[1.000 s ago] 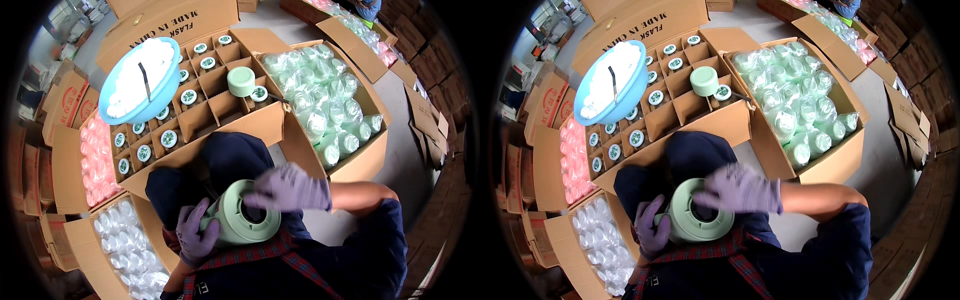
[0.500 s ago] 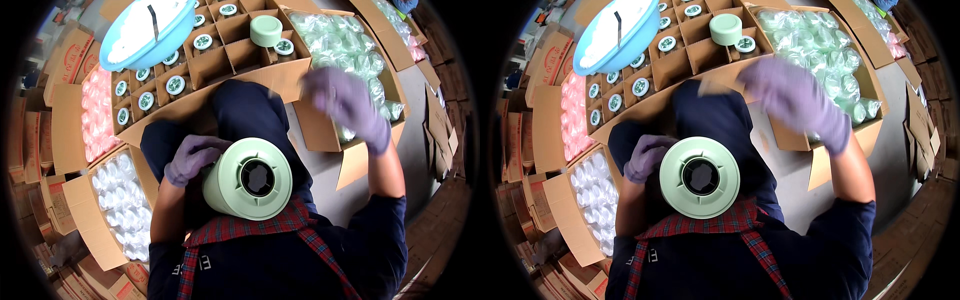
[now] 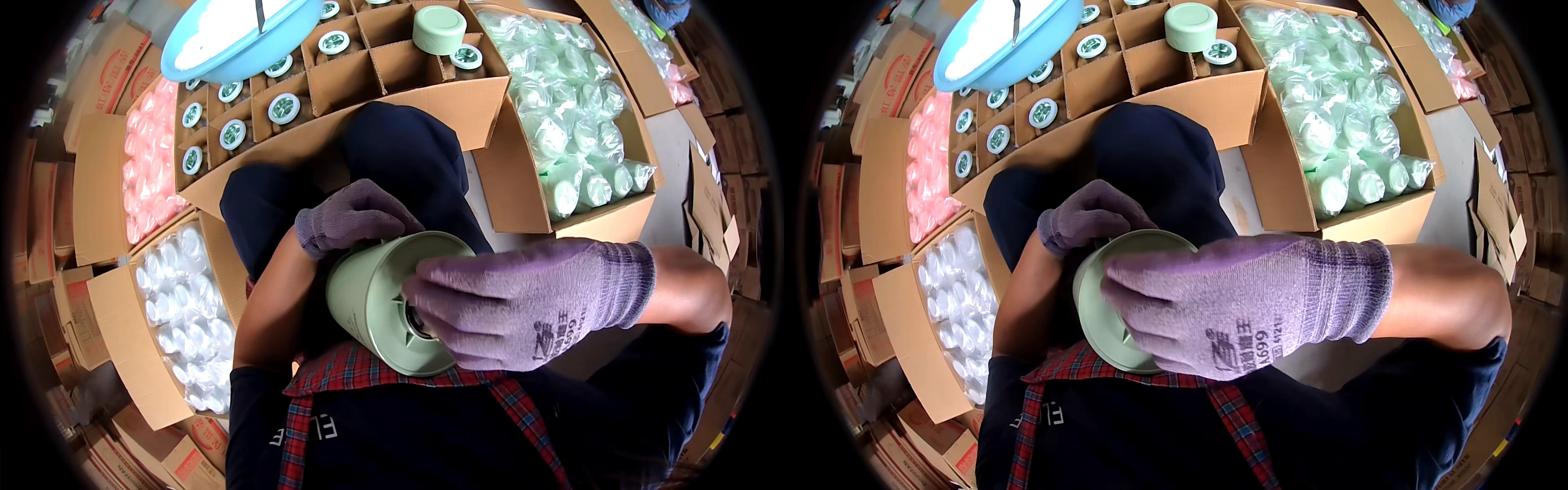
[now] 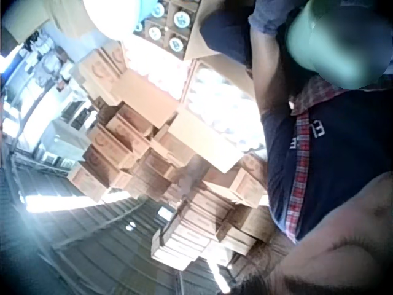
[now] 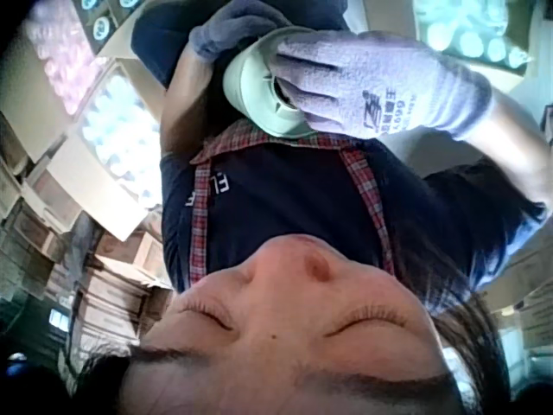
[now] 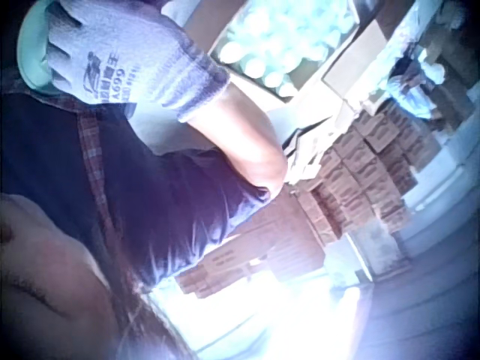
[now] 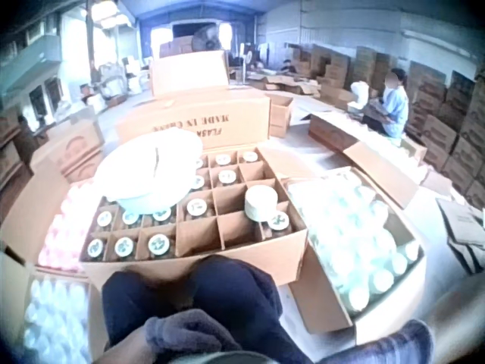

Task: The person assembles light green thermos flasks by hand. They insert a metal ring into the flask neck, place a glass liner inside, screw on the lid, and then wrap the completed unit in a plastic bag before placing it in a cardboard box.

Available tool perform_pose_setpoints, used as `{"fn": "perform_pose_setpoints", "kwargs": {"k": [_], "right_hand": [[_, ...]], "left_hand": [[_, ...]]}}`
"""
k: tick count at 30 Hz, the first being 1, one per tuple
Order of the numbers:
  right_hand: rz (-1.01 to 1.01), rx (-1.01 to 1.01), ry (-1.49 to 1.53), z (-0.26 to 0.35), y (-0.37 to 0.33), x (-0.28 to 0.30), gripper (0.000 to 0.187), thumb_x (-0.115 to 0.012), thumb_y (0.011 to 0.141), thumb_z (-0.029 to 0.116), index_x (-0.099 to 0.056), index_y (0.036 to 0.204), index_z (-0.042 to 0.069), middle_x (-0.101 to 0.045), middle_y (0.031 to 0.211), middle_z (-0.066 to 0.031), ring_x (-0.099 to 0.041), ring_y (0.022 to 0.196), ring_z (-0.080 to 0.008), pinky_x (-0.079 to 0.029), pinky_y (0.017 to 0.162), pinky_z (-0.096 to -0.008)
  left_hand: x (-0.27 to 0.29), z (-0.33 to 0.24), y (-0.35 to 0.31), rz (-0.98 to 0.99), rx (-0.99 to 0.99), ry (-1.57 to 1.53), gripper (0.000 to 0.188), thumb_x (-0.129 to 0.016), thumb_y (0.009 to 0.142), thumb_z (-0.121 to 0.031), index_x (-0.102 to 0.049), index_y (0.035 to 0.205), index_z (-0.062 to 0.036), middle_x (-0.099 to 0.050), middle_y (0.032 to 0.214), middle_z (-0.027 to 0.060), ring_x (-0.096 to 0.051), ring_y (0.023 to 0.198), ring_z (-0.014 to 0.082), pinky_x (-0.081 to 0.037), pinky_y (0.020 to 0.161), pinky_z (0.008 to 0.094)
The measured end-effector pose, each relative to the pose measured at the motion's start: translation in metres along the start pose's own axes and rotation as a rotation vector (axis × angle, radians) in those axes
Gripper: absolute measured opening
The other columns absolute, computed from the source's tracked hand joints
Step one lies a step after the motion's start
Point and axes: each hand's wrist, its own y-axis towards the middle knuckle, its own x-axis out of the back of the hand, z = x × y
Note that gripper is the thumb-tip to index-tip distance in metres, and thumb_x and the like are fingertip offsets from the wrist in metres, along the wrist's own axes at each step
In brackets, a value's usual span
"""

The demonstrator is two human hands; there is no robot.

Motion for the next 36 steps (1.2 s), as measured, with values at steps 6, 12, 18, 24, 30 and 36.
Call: {"fn": "perform_pose_setpoints", "kwargs": {"k": [6, 12, 18, 24, 30, 36], "right_hand": [[-0.095, -0.464, 0.289, 0.009, -0.008, -0.027, 0.025, -0.065, 0.087, 0.029, -0.064, 0.092, 0.005, -0.060, 0.068, -0.0034, -0.061, 0.060, -0.0216, -0.046, 0.055, -0.0360], [-0.322, -1.137, 0.643, 0.040, -0.025, -0.078, 0.029, -0.061, 0.098, 0.034, -0.062, 0.095, 0.005, -0.068, 0.077, -0.0111, -0.067, 0.064, -0.0312, -0.052, 0.056, -0.0387], [-0.378, -1.031, 0.600, 0.010, -0.039, -0.068, 0.026, -0.062, 0.098, 0.033, -0.064, 0.100, 0.007, -0.067, 0.076, -0.0114, -0.069, 0.071, -0.0327, -0.053, 0.060, -0.0398], [-0.896, -1.482, 0.334, -0.053, -0.075, -0.019, 0.026, -0.055, 0.103, 0.022, -0.064, 0.108, -0.002, -0.068, 0.081, -0.0171, -0.066, 0.065, -0.0254, -0.049, 0.060, -0.0335], [0.008, -1.797, -0.169, -0.189, -0.144, -0.126, 0.041, -0.049, 0.101, 0.040, -0.056, 0.128, 0.011, -0.072, 0.100, -0.0243, -0.069, 0.095, -0.0442, -0.053, 0.083, -0.0538], [0.357, -1.868, -0.050, -0.216, -0.144, -0.146, 0.056, -0.046, 0.100, 0.050, -0.052, 0.137, 0.007, -0.070, 0.111, -0.0255, -0.066, 0.108, -0.0413, -0.050, 0.093, -0.0514]], "left_hand": [[-0.047, -0.005, -0.039, -0.581, -0.170, 0.458, 0.021, -0.060, 0.084, -0.014, -0.074, 0.091, 0.0003, -0.072, 0.086, 0.0154, -0.071, 0.075, 0.0296, -0.056, 0.072, 0.0351], [-0.108, -0.003, -0.082, -0.924, -0.189, 0.807, 0.039, -0.076, 0.080, -0.019, -0.067, 0.110, 0.0035, -0.070, 0.105, 0.0212, -0.072, 0.090, 0.0331, -0.058, 0.078, 0.0358], [-0.102, -0.004, -0.075, -0.904, -0.227, 0.918, 0.051, -0.072, 0.089, -0.035, -0.063, 0.119, 0.0051, -0.069, 0.111, 0.0221, -0.071, 0.095, 0.0347, -0.057, 0.081, 0.0383], [-0.070, 0.013, -0.107, -1.280, 0.127, 0.384, 0.045, -0.057, 0.099, -0.026, -0.056, 0.131, 0.0053, -0.069, 0.100, 0.0168, -0.068, 0.077, 0.0232, -0.055, 0.074, 0.0344], [-0.072, 0.014, -0.132, -1.062, 0.008, 0.542, 0.068, -0.059, 0.075, 0.005, -0.045, 0.142, 0.0065, -0.051, 0.140, 0.0245, -0.061, 0.114, 0.0299, -0.050, 0.098, 0.0391], [-0.052, 0.010, -0.145, -0.864, -0.032, 1.553, 0.039, -0.072, 0.072, -0.020, -0.068, 0.110, -0.0144, -0.058, 0.123, 0.0230, -0.057, 0.114, 0.0385, -0.043, 0.096, 0.0541]]}}
